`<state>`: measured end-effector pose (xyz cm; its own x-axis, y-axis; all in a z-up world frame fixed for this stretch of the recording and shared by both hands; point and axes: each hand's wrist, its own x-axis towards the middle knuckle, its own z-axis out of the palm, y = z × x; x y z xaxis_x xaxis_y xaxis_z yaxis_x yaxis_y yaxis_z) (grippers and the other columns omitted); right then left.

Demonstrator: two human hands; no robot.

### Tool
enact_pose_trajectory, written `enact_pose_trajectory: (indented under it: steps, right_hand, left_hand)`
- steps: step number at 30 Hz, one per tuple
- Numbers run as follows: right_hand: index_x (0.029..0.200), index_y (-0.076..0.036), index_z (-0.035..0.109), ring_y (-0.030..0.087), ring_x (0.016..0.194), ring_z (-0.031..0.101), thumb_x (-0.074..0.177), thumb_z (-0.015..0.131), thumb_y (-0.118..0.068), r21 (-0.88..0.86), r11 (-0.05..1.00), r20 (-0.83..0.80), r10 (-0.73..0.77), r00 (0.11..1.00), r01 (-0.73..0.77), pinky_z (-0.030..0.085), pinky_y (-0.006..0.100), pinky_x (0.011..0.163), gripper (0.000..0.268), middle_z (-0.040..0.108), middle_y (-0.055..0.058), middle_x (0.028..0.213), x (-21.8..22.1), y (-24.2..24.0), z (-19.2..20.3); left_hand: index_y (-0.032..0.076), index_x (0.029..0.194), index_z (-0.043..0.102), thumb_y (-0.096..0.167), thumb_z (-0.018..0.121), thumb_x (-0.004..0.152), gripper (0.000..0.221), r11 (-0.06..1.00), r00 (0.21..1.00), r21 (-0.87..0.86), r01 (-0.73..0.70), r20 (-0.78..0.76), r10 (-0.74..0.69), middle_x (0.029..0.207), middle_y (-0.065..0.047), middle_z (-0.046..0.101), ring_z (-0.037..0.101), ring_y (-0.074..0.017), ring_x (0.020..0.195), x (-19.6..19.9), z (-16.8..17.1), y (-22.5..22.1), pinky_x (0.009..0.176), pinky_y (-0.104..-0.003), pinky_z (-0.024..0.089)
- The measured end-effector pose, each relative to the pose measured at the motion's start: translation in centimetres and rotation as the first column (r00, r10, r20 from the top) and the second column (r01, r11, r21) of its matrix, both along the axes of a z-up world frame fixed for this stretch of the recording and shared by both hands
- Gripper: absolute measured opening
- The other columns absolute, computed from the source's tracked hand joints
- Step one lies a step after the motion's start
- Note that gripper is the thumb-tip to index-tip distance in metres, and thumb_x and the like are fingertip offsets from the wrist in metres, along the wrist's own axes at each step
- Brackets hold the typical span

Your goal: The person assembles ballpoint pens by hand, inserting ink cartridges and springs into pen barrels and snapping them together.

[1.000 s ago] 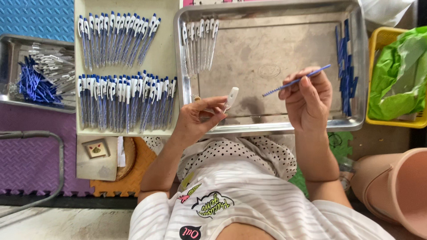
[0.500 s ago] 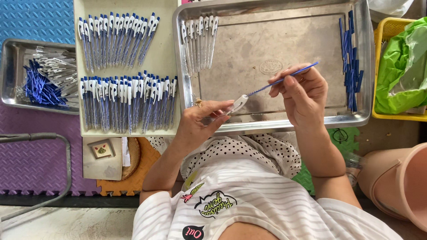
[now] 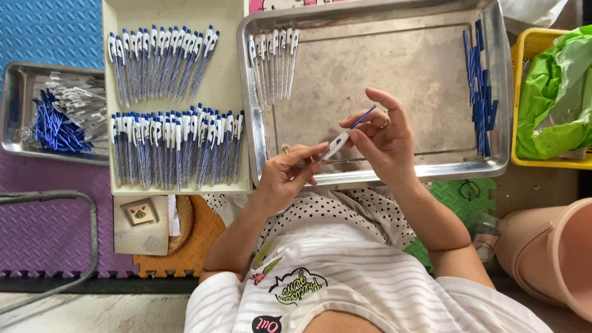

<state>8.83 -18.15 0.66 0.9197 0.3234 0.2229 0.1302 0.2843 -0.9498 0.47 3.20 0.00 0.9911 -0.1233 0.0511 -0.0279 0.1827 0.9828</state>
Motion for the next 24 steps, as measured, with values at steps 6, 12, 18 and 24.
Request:
enact_pose_trajectory:
  steps: [6, 12, 18, 24]
  right_hand:
    - [0.143, 0.011, 0.059, 0.032, 0.119, 0.07, 0.107, 0.055, -0.003, -0.18, 0.984, 0.201, 0.048, 0.978, -0.011, 0.064, 0.04, 0.094, 0.038, 0.065, 0.027, 0.138, -1.8, 1.3, 2.5]
    - [0.15, 0.013, 0.05, 0.037, 0.147, 0.053, 0.102, 0.046, 0.005, 0.451, 0.874, -0.151, 0.277, 0.949, -0.183, 0.051, 0.05, 0.115, 0.049, 0.048, 0.03, 0.161, -3.1, 2.1, 1.6]
    - [0.169, -0.002, 0.022, 0.039, 0.15, 0.05, 0.098, 0.056, -0.005, 0.442, 0.868, -0.224, 0.35, 0.91, -0.225, 0.043, 0.045, 0.122, 0.079, 0.039, 0.029, 0.168, -2.1, -1.3, -0.7]
    - [0.137, 0.004, 0.066, 0.03, 0.099, 0.08, 0.109, 0.067, 0.016, -0.674, 0.489, 0.617, -0.037, 0.786, 0.553, 0.067, 0.033, 0.083, 0.031, 0.078, 0.025, 0.121, 2.0, -16.6, -5.4]
  left_hand:
    - [0.002, 0.137, 0.069, 0.0, 0.065, 0.103, 0.034, 0.988, 0.999, -0.151, -0.01, 0.038, 0.016, 0.113, -0.019, 0.075, 0.07, -0.0159, 0.094, 0.4, 0.0, -0.7, 0.076, -0.032, 0.07]
    - [-0.008, 0.131, 0.069, -0.006, 0.07, 0.098, 0.034, 0.977, 0.995, -0.193, -0.094, 0.018, 0.099, 0.116, -0.016, 0.074, 0.069, -0.0155, 0.103, 0.1, -2.6, -1.7, 0.085, -0.036, 0.07]
    - [-0.006, 0.135, 0.066, -0.004, 0.062, 0.103, 0.033, 0.978, 0.989, -0.171, -0.12, -0.104, 0.103, 0.11, -0.017, 0.076, 0.071, -0.0144, 0.098, -1.3, -4.0, -1.1, 0.079, -0.028, 0.062]
    - [0.001, 0.135, 0.07, 0.001, 0.073, 0.103, 0.033, 0.902, 0.994, -0.422, -0.096, -0.086, 0.066, 0.114, -0.012, 0.076, 0.068, -0.0172, 0.089, -1.9, -4.5, 0.2, 0.065, -0.024, 0.058]
